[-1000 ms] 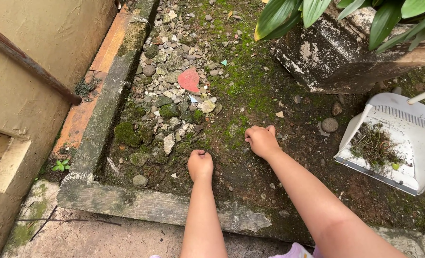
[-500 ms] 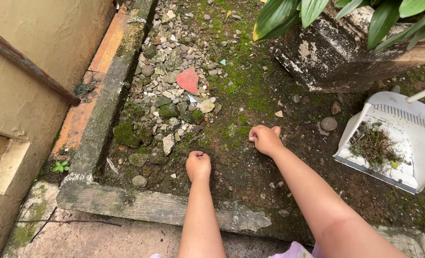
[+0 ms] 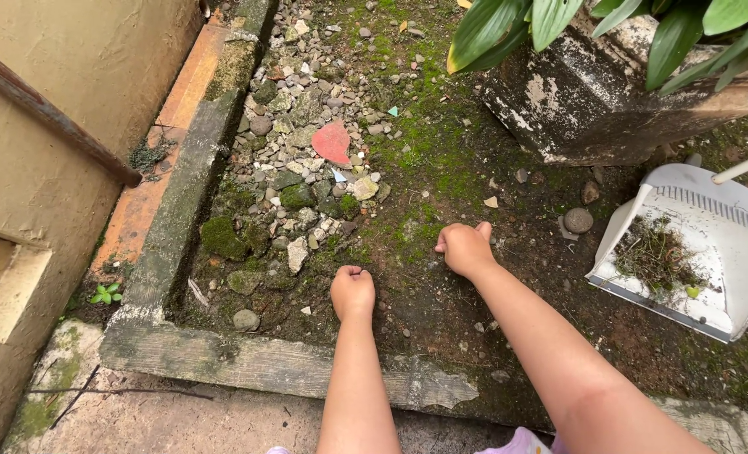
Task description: Picking up small debris, weeds, and stones from a garden area and placing them in a dustpan.
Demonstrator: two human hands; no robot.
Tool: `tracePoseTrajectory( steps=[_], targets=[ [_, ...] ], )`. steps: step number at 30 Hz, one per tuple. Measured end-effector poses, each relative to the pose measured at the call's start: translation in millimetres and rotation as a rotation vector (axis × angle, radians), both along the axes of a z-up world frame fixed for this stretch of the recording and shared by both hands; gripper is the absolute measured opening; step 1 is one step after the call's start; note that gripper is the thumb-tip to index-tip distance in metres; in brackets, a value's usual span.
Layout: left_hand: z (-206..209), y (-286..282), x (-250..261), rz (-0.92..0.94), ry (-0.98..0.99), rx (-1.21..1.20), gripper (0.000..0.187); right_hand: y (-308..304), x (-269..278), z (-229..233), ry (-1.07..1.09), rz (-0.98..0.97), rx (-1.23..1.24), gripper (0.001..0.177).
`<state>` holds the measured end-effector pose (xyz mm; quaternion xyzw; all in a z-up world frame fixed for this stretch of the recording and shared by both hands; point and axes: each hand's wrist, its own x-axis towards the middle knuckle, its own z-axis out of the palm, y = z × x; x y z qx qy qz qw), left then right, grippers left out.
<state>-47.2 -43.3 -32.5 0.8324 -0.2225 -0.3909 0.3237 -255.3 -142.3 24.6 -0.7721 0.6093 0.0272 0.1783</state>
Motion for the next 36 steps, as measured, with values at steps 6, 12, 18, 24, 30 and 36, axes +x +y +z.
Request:
tracePoseTrajectory(
  steps=[6,12,18,24,30,36],
  targets=[
    [-4.9,-1.1,1.5,-0.009,-0.019,-0.023,0.026,-13.6,-21.8,-9.8,-0.175,-0.077,0.023,0.01],
    [-0.1,-2.4,-1.8,-0.026,-0.03,-0.003,0.026,0.0,-16.5,7.4,-0.096,0.058,0.086,0.009],
    [6.2,-2.2,-2.8,-0.027,-0.013,0.003,0.027,-4.2,-15.3,-22.9,0.048,0.222,-0.018,0.004],
    [7.7,-1.5,-1.0,-0.022,-0.02,-0.003,0.027,5.5,-0.2,5.3,0.076,0.154,-0.001,0.008],
    [1.9,-2.5,-4.1,-0.019,-0.059,-0.05,0.026,15.9,23.8,0.4,-0.206,0.13,0.268,0.013],
    [31.2,2.6,-7.3,0.014,0.042,-0.02,0.026,40.7,52.7,2.8,-0.191,0.314,0.292,0.024]
  ],
)
